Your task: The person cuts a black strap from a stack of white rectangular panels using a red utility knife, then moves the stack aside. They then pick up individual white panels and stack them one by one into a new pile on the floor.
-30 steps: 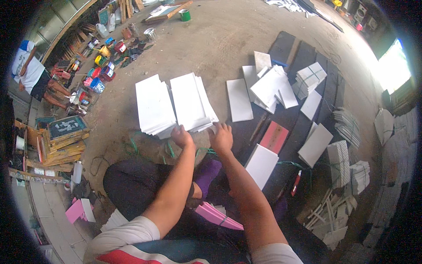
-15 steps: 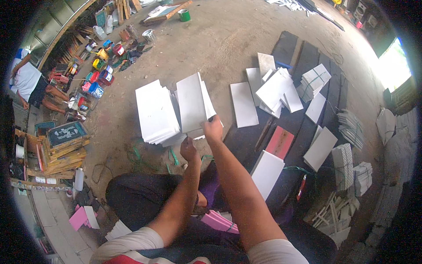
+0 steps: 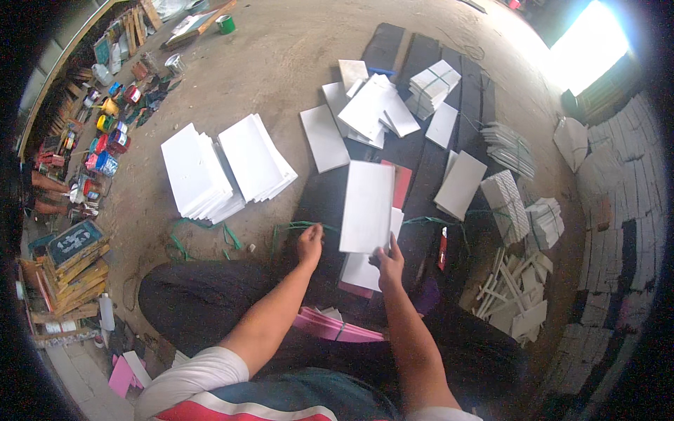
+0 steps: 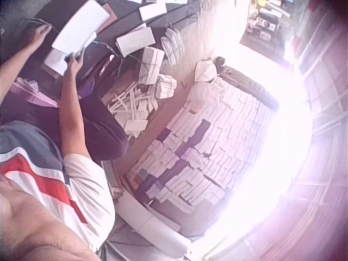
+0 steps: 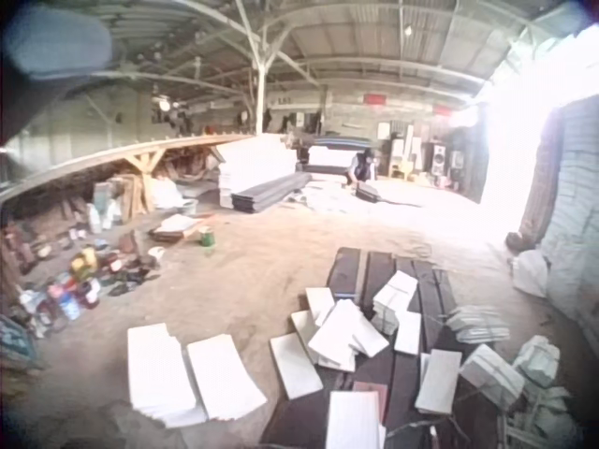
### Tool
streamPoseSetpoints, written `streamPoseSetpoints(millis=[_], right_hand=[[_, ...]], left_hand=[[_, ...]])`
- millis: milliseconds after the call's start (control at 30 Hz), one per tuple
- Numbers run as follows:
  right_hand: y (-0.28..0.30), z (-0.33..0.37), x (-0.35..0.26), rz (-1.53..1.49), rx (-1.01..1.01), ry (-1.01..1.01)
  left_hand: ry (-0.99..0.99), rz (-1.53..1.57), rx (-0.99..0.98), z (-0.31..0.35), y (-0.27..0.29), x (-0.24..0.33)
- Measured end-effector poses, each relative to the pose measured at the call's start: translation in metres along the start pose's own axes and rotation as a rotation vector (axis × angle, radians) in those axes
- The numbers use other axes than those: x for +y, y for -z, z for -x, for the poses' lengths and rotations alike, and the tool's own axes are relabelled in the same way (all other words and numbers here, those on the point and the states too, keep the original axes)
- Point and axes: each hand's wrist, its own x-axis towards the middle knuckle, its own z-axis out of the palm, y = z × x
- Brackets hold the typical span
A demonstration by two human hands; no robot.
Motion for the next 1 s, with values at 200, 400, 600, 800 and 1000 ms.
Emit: streamPoseSetpoints(millis=[200, 400, 600, 800, 1000], right_hand=[[0.077, 0.027, 0.049, -0.060, 0.130, 0.020], [0.081, 0.037, 0.074, -0.098, 0.124, -0.033], [0.095, 0.022, 0.117, 0.118, 0.166, 0.094], [0.089, 0.027, 0.121, 0.605, 0.306, 0.319], [0.066, 0.046, 0.067, 1.005, 0.377, 0.238]], left_hand=[[-0.210, -0.247, -0.299, 0.046, -0.031, 0.034], [-0.305, -0.425, -0.308, 0.066, -0.043, 0.026], [-0.316, -0.466, -0.341, 0.072, -0.038, 0.023], [-0.338, -0.507, -0.374, 0.072, -0.038, 0.015], [-0.265, -0.507, -0.352, 0.066, -0.042, -0.002]])
